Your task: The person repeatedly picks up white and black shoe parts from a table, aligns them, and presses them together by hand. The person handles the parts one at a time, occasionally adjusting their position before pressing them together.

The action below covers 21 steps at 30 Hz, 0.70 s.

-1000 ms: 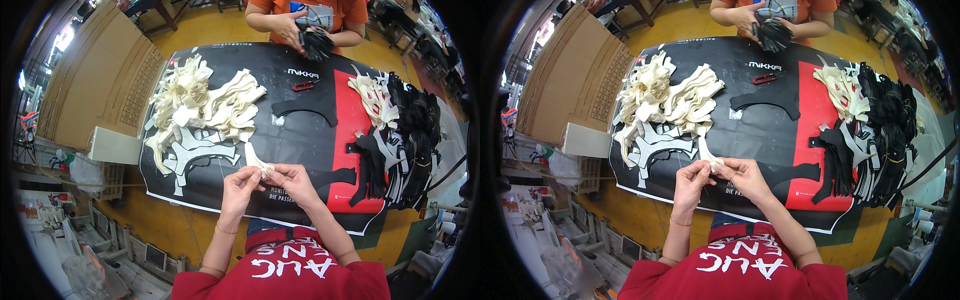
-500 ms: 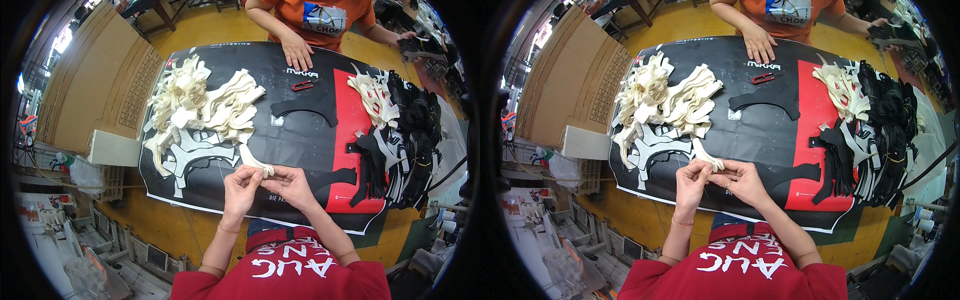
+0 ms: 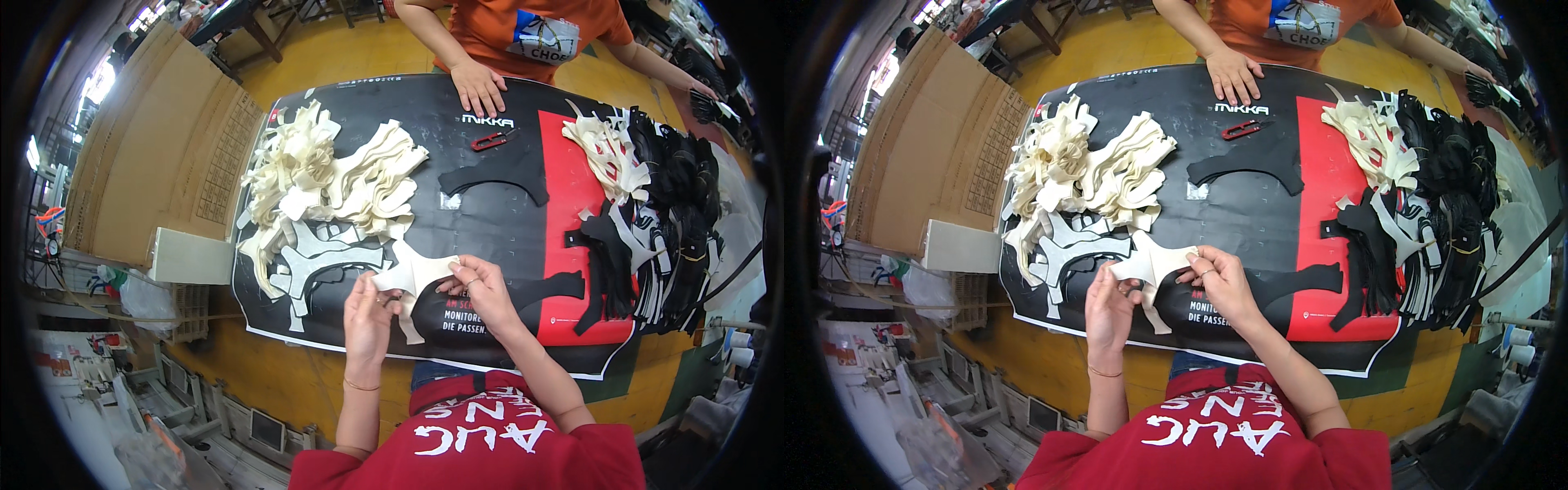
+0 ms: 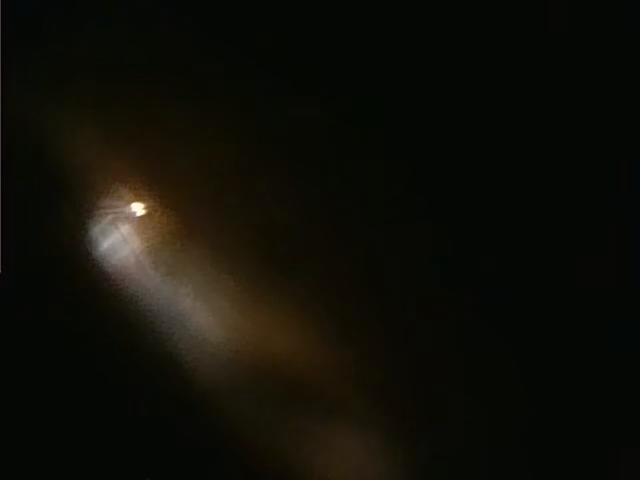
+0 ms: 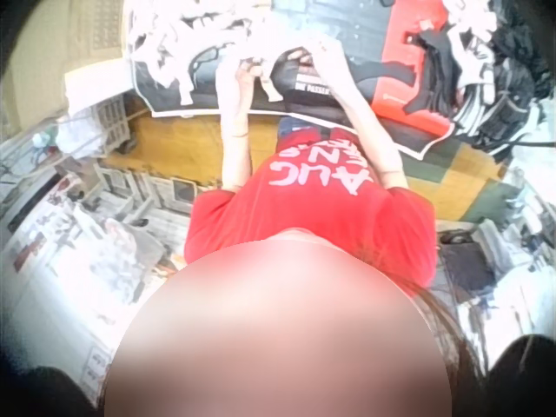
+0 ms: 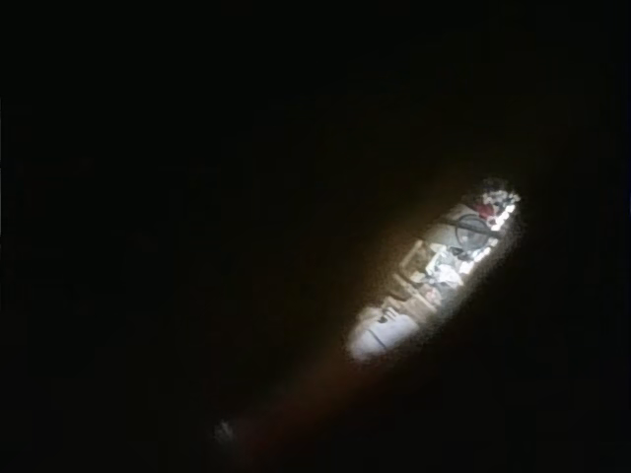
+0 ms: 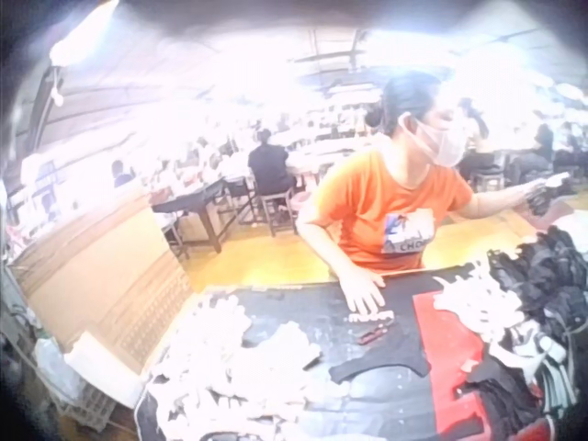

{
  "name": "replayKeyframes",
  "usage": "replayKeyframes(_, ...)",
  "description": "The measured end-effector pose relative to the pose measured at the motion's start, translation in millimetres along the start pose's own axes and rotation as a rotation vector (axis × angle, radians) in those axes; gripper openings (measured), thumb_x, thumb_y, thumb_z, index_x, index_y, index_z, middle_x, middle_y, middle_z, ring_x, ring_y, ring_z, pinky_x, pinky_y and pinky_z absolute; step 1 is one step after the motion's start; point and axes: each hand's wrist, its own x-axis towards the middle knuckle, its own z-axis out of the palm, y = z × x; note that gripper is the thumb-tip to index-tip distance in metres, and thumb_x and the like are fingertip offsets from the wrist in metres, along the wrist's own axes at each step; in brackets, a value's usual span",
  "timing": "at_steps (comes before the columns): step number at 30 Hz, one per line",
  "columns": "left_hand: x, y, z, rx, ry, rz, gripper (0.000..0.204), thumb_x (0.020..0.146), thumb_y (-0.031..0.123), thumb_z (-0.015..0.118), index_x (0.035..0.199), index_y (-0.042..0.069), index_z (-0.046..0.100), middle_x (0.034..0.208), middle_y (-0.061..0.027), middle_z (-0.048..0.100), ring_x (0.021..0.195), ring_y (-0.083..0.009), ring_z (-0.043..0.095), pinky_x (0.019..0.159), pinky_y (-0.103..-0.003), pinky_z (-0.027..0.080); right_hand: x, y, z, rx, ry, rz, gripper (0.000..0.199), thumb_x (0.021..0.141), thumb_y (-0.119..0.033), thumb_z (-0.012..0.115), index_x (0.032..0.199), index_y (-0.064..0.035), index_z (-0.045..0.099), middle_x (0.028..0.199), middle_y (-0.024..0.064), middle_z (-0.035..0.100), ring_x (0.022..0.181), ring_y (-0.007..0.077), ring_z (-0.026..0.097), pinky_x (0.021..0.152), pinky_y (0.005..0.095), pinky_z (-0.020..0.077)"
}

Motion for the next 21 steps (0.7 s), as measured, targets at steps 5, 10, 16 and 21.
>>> replayKeyframes(5,-3,20,-32,0.008,0.097,0.145,0.022,0.108,0.025,0.052,0.121,0.008,0.057,0.113,-0.0059,0.067,0.099,-0.0154,0.064,0.080,-0.032,0.054,12,5,1,0.138,-0.010,0.047,0.022,0.104,-0.019,0.053,0.102,-0.0003,0.065,0.092,0.0103,0.073,0.080,0.0132,0.071,0.075,0.0249,0.0535)
replayKeyframes(10,-11,60,-89,-0.022,0.280,0.444,0.033,0.109,0.024,0.049,0.131,0.000,0.056,0.119,-0.0105,0.066,0.102,-0.0173,0.063,0.087,-0.034,0.055,26,9,-7,0.264,0.137,0.043,0.025,0.106,-0.022,0.052,0.108,0.0011,0.063,0.096,0.0118,0.073,0.079,0.0137,0.070,0.073,0.0255,0.0554)
replayKeyframes(16,-59,139,-112,-0.192,0.144,0.750,0.039,0.107,0.019,0.049,0.139,-0.004,0.050,0.130,-0.0209,0.063,0.111,-0.0275,0.066,0.099,-0.041,0.056,46,13,-2,0.261,0.128,0.044,0.029,0.105,-0.020,0.054,0.120,0.0049,0.058,0.097,0.0126,0.072,0.083,0.0152,0.071,0.075,0.0270,0.0566)
replayKeyframes(21,-65,127,-42,0.546,0.731,1.238,0.032,0.109,0.026,0.048,0.120,-0.004,0.053,0.114,-0.0180,0.060,0.099,-0.0233,0.061,0.087,-0.033,0.052,31,-4,11,-0.415,0.270,-0.178,0.073,0.100,-0.021,0.064,0.152,0.0101,0.024,0.098,0.0159,0.070,0.070,0.0168,0.069,0.063,0.0298,0.0556)
